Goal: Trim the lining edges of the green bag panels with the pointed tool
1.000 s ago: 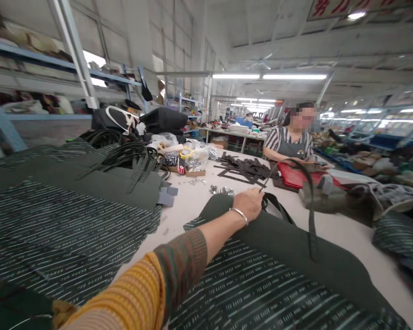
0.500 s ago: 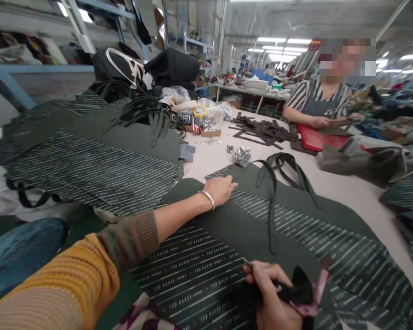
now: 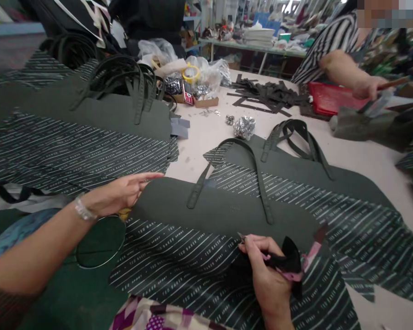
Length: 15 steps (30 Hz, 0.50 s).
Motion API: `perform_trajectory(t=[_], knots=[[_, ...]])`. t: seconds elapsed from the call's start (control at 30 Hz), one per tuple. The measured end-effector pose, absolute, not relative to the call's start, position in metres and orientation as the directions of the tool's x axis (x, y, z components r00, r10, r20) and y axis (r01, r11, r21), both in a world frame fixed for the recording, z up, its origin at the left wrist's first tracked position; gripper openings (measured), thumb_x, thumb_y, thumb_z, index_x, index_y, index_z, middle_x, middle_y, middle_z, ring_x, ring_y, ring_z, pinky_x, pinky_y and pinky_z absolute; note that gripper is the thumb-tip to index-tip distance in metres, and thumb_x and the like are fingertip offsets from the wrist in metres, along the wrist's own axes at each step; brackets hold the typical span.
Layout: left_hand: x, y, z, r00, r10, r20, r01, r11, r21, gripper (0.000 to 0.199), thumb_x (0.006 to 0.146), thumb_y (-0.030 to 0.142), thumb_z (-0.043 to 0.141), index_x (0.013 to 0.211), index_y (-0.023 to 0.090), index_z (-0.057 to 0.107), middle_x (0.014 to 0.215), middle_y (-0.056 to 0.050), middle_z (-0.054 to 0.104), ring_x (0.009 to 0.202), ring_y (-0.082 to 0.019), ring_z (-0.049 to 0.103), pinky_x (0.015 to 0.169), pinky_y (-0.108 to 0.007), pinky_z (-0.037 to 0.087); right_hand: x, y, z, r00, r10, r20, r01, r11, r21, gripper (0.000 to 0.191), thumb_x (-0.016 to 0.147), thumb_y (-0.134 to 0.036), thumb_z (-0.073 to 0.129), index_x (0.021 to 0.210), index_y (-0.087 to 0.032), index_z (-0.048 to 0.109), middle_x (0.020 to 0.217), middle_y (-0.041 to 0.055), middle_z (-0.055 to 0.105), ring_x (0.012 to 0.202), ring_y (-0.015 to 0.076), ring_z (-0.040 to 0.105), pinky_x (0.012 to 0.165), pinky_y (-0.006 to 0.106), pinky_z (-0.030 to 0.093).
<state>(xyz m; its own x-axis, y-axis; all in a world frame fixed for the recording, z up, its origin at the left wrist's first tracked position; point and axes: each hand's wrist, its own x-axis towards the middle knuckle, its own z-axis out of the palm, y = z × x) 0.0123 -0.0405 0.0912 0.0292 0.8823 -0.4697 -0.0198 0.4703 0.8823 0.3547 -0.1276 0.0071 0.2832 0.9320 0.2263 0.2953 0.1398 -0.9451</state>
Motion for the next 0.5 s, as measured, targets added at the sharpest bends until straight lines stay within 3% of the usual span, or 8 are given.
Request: perform_trajectory(t=[0.07, 0.13, 0.2, 0.33, 0.43, 0.5], knots=[[0.007, -0.089, 0.066, -0.007, 0.882, -0.472, -0.303, 0.448, 0.841, 0.037, 0.067, 0.018, 0.065, 0.103, 0.017, 0.075, 0.107, -0.012, 0.078, 0.098, -0.032, 0.072, 0.074, -0.035, 0.057, 0.355, -0.128, 0.007, 0.28, 0.934, 0.224, 0.306, 0.134, -0.943, 0.023, 0.091, -0.027, 0.068, 0.068, -0.022, 0.068, 0.073, -0.0009, 0.068, 0.075, 0.0143, 0.067, 0.07, 0.023, 0.053], [0.017, -0.138, 0.042, -0.042, 0.82, -0.571, -0.46, 0.491, 0.74, 0.035, 0.062, 0.018, 0.07, 0.095, 0.021, 0.077, 0.099, -0.009, 0.08, 0.102, -0.037, 0.072, 0.072, -0.038, 0.059, 0.356, -0.129, 0.008, 0.264, 0.938, 0.223, 0.319, 0.133, -0.938, 0.023, 0.091, -0.026, 0.068, 0.068, -0.022, 0.067, 0.073, -0.0008, 0.068, 0.075, 0.0144, 0.068, 0.07, 0.023, 0.054], [0.042, -0.175, 0.027, -0.055, 0.754, -0.655, -0.588, 0.505, 0.632, 0.036, 0.059, 0.018, 0.078, 0.094, 0.023, 0.077, 0.096, -0.006, 0.08, 0.11, -0.04, 0.069, 0.083, -0.045, 0.059, 0.355, -0.128, 0.01, 0.241, 0.944, 0.227, 0.339, 0.138, -0.931, 0.024, 0.091, -0.026, 0.068, 0.067, -0.022, 0.066, 0.073, -0.0012, 0.068, 0.075, 0.0137, 0.068, 0.07, 0.022, 0.054], [0.104, -0.183, 0.034, -0.016, 0.65, -0.76, -0.786, 0.462, 0.411, 0.035, 0.049, 0.021, 0.093, 0.081, 0.02, 0.078, 0.088, -0.008, 0.081, 0.107, -0.04, 0.07, 0.095, -0.048, 0.057, 0.353, -0.126, 0.015, 0.196, 0.949, 0.245, 0.37, 0.16, -0.915, 0.025, 0.091, -0.024, 0.066, 0.067, -0.022, 0.064, 0.071, -0.0028, 0.067, 0.074, 0.0113, 0.067, 0.07, 0.019, 0.052], [0.138, -0.154, 0.054, -0.103, 0.628, -0.772, -0.791, 0.419, 0.446, 0.032, 0.051, 0.016, 0.094, 0.078, 0.018, 0.078, 0.089, -0.007, 0.081, 0.101, -0.035, 0.072, 0.096, -0.046, 0.058, 0.351, -0.126, 0.018, 0.178, 0.955, 0.236, 0.357, 0.161, -0.92, 0.025, 0.092, -0.023, 0.065, 0.067, -0.022, 0.062, 0.072, -0.0042, 0.067, 0.073, 0.0094, 0.067, 0.07, 0.017, 0.051], [0.153, -0.137, 0.064, -0.134, 0.628, -0.766, -0.753, 0.438, 0.491, 0.026, 0.06, 0.012, 0.089, 0.083, 0.017, 0.078, 0.094, -0.006, 0.08, 0.099, -0.03, 0.073, 0.095, -0.042, 0.059, 0.35, -0.126, 0.019, 0.169, 0.961, 0.22, 0.342, 0.152, -0.927, 0.024, 0.092, -0.022, 0.064, 0.068, -0.022, 0.062, 0.073, -0.0044, 0.067, 0.073, 0.0086, 0.066, 0.071, 0.016, 0.05]])
